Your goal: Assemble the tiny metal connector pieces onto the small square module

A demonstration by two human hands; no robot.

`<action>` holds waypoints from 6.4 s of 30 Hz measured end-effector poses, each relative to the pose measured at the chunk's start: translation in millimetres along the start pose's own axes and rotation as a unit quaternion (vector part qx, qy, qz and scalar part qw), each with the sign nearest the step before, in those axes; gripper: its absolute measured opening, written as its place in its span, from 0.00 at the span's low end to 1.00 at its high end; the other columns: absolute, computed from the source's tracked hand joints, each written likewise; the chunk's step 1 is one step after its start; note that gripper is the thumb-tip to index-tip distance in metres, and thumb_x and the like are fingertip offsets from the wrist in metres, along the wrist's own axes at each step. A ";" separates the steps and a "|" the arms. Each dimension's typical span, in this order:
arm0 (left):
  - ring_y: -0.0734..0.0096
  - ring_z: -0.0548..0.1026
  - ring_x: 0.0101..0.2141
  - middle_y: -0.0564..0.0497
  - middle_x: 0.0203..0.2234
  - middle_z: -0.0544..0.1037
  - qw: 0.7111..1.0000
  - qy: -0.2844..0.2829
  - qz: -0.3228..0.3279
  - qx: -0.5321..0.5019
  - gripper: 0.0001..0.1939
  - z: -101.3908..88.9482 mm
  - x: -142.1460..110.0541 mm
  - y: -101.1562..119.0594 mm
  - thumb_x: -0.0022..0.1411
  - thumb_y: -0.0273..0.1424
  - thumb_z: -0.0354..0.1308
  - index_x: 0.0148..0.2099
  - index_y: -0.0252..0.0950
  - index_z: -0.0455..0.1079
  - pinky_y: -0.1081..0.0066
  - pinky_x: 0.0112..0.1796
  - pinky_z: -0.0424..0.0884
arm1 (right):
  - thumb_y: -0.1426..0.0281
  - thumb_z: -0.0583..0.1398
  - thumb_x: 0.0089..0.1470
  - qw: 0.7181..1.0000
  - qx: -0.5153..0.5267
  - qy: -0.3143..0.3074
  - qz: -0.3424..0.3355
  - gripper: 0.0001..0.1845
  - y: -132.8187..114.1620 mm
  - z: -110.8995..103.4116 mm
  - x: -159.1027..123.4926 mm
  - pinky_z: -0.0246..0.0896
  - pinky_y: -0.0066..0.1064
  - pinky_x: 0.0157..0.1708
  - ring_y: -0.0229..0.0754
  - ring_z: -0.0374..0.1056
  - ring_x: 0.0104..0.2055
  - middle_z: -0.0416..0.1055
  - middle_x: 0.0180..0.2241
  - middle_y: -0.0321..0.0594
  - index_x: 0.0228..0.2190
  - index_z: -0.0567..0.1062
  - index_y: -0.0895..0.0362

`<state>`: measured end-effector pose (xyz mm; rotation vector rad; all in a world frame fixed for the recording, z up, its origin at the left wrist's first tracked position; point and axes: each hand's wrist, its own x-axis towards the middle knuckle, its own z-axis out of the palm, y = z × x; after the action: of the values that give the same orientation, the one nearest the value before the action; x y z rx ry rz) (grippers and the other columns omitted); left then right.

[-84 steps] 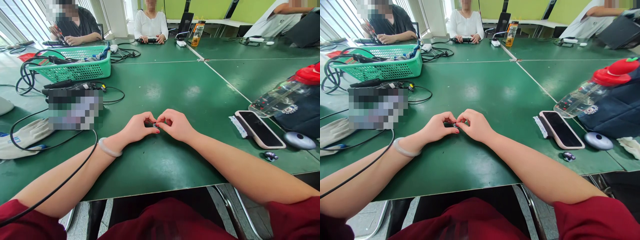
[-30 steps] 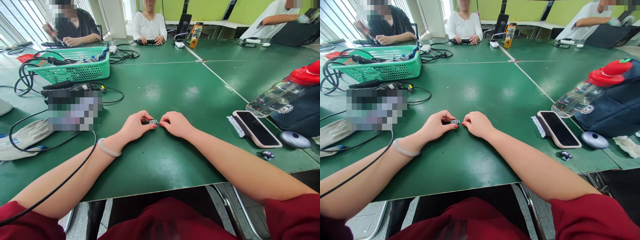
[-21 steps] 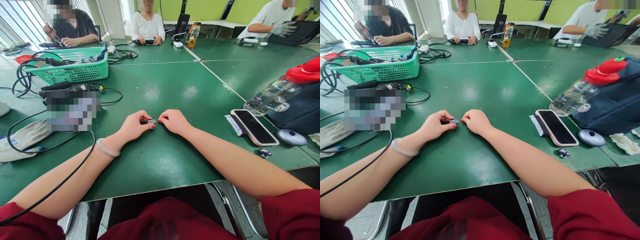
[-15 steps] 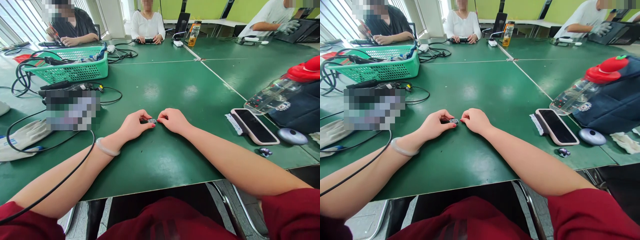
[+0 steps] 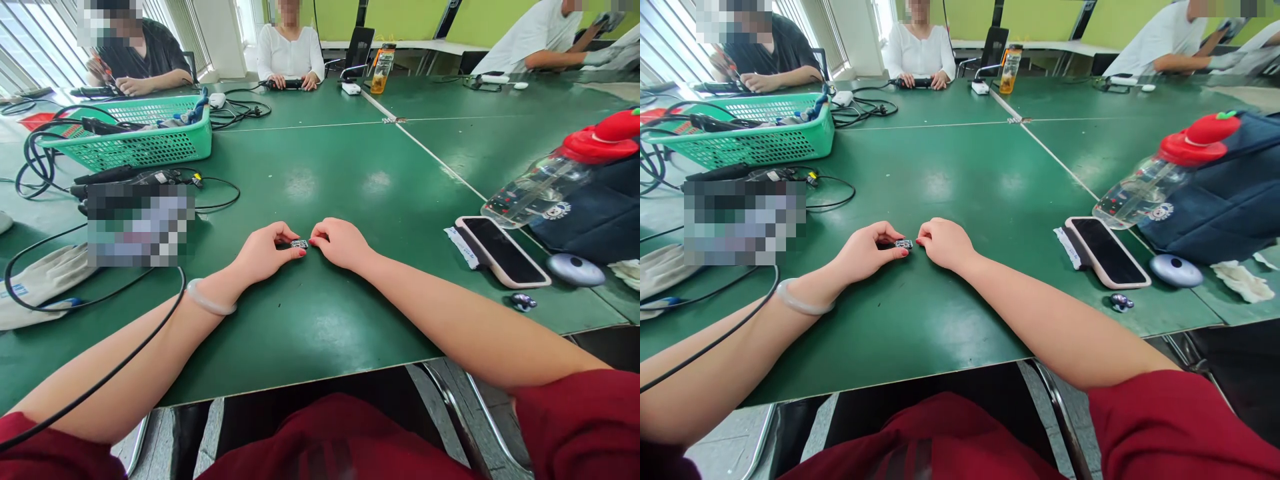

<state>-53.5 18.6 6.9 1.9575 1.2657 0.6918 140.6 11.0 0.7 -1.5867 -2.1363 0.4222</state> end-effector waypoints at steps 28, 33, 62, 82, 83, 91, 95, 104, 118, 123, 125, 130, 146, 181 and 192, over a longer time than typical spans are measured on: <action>0.69 0.74 0.32 0.52 0.31 0.79 1.000 0.000 -0.007 -0.013 0.15 0.3 -1.5 3.2 0.46 0.37 0.68 0.34 0.37 0.69 0.67 0.37 0.69 | 0.75 0.58 0.55 0.993 0.045 0.093 -0.047 0.07 -10.0 -10.9 -13.8 0.55 0.29 0.34 0.37 0.63 0.33 0.70 0.29 0.37 0.27 0.74 0.57; 0.71 0.73 0.30 0.52 0.30 0.78 1.000 0.003 0.003 -0.031 0.17 1.1 -1.3 4.4 0.45 0.38 0.68 0.34 0.36 0.68 0.68 0.34 0.68 | 0.75 0.58 0.56 0.990 0.061 0.086 -0.094 0.07 -16.6 -6.2 -17.7 0.56 0.28 0.35 0.37 0.64 0.34 0.70 0.31 0.37 0.28 0.74 0.57; 0.73 0.78 0.35 0.47 0.35 0.80 0.909 -0.013 -0.110 -0.402 0.10 1.2 -0.2 16.4 0.54 0.23 0.62 0.40 0.32 0.69 0.65 0.46 0.72 | 0.61 0.60 0.56 0.992 0.010 0.094 -0.089 0.12 -21.0 0.2 -14.5 0.60 0.30 0.38 0.39 0.67 0.38 0.72 0.38 0.39 0.38 0.74 0.55; 0.53 0.76 0.43 0.39 0.41 0.80 0.939 0.202 -0.084 0.265 0.18 -60.3 10.6 -32.2 0.60 0.27 0.49 0.49 0.34 0.73 0.60 0.45 0.68 | 0.47 0.53 0.52 0.917 -0.244 0.207 0.237 0.40 86.3 -89.6 -162.9 0.56 0.64 0.47 0.69 0.61 0.55 0.67 0.53 0.60 0.62 0.55 0.51; 0.52 0.76 0.43 0.39 0.41 0.79 0.935 0.200 -0.087 0.278 0.18 -62.0 10.4 -33.3 0.60 0.28 0.49 0.50 0.34 0.73 0.59 0.46 0.68 | 0.49 0.53 0.54 0.932 -0.239 0.208 0.175 0.39 73.8 -82.4 -157.8 0.57 0.62 0.49 0.67 0.60 0.57 0.65 0.54 0.59 0.62 0.55 0.52; 0.49 0.74 0.46 0.37 0.44 0.78 0.909 0.178 -0.101 0.364 0.19 -77.8 6.8 -44.5 0.59 0.28 0.50 0.50 0.33 0.74 0.59 0.47 0.67 | 0.54 0.61 0.53 0.974 -0.096 -0.079 -0.190 0.37 -28.2 -44.2 -99.6 0.53 0.50 0.59 0.52 0.55 0.62 0.59 0.61 0.46 0.60 0.60 0.50; 0.51 0.73 0.46 0.38 0.46 0.76 0.901 0.175 -0.091 0.387 0.17 -78.9 6.1 -45.7 0.58 0.29 0.52 0.47 0.34 0.75 0.61 0.47 0.68 | 0.62 0.59 0.58 0.937 -0.031 -0.178 -0.299 0.22 -33.7 -39.6 -58.9 0.60 0.43 0.53 0.45 0.66 0.53 0.71 0.52 0.45 0.53 0.70 0.53; 0.47 0.75 0.43 0.38 0.40 0.80 0.905 0.165 -0.131 0.369 0.18 -75.5 5.4 -38.9 0.59 0.33 0.53 0.48 0.35 0.75 0.57 0.45 0.68 | 0.70 0.54 0.59 0.969 0.176 -0.106 -0.139 0.13 -7.7 -9.0 -21.2 0.63 0.28 0.35 0.36 0.70 0.33 0.77 0.33 0.38 0.41 0.77 0.56; 0.65 0.74 0.36 0.47 0.34 0.78 0.980 0.172 -0.101 0.023 0.14 -42.8 24.6 -43.7 0.61 0.33 0.51 0.45 0.35 0.73 0.67 0.39 0.67 | 0.69 0.56 0.58 0.973 0.220 -0.049 -0.058 0.11 -2.8 -2.4 -18.9 0.60 0.27 0.33 0.34 0.66 0.29 0.74 0.29 0.36 0.33 0.78 0.56; 0.68 0.74 0.39 0.48 0.36 0.78 0.975 0.069 -0.038 -0.206 0.11 -2.6 16.5 -0.3 0.60 0.35 0.54 0.43 0.36 0.72 0.67 0.43 0.67 | 0.71 0.65 0.49 0.988 0.151 0.027 0.013 0.16 -1.0 4.0 -13.3 0.64 0.32 0.37 0.35 0.64 0.29 0.70 0.36 0.40 0.42 0.76 0.58; 0.68 0.73 0.41 0.48 0.36 0.78 0.966 0.071 -0.047 -0.244 0.10 3.0 13.0 10.2 0.60 0.34 0.55 0.42 0.36 0.72 0.66 0.47 0.66 | 0.67 0.67 0.46 0.991 0.131 0.006 0.014 0.28 -1.9 5.7 -12.7 0.65 0.34 0.39 0.36 0.65 0.31 0.68 0.45 0.45 0.50 0.71 0.58; 0.72 0.73 0.39 0.50 0.32 0.76 0.915 0.101 -0.160 -0.357 0.07 9.4 10.7 22.9 0.61 0.30 0.55 0.40 0.35 0.73 0.65 0.50 0.65 | 0.60 0.66 0.47 0.997 0.072 -0.028 -0.015 0.35 -5.4 5.8 -13.0 0.63 0.41 0.51 0.48 0.65 0.49 0.62 0.54 0.50 0.55 0.67 0.59; 0.73 0.71 0.33 0.48 0.40 0.80 0.954 0.099 -0.101 -0.263 0.12 18.8 6.0 19.7 0.65 0.31 0.49 0.44 0.37 0.72 0.72 0.36 0.66 | 0.75 0.60 0.54 0.993 0.118 -0.003 -0.031 0.05 0.6 5.3 -6.9 0.59 0.29 0.36 0.36 0.64 0.33 0.70 0.29 0.37 0.28 0.76 0.57; 0.70 0.73 0.30 0.51 0.31 0.78 0.996 0.040 0.038 -0.066 0.16 16.2 1.7 25.6 0.56 0.31 0.60 0.48 0.40 0.75 0.69 0.36 0.71 | 0.65 0.63 0.48 0.938 0.331 0.087 0.053 0.08 -2.2 -0.5 -11.1 0.58 0.29 0.30 0.35 0.61 0.27 0.71 0.28 0.36 0.27 0.77 0.57; 0.74 0.69 0.21 0.57 0.18 0.69 0.974 0.101 -0.090 -0.181 0.11 11.9 16.0 13.2 0.54 0.30 0.59 0.41 0.38 0.76 0.72 0.28 0.66 | 0.71 0.61 0.55 0.996 0.087 0.016 -0.025 0.04 0.3 4.4 -11.3 0.62 0.32 0.39 0.38 0.66 0.36 0.71 0.34 0.39 0.33 0.77 0.56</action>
<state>-31.3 26.5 10.9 1.4871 1.3107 0.9718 141.2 0.4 -5.1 -1.4305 -2.0507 0.5481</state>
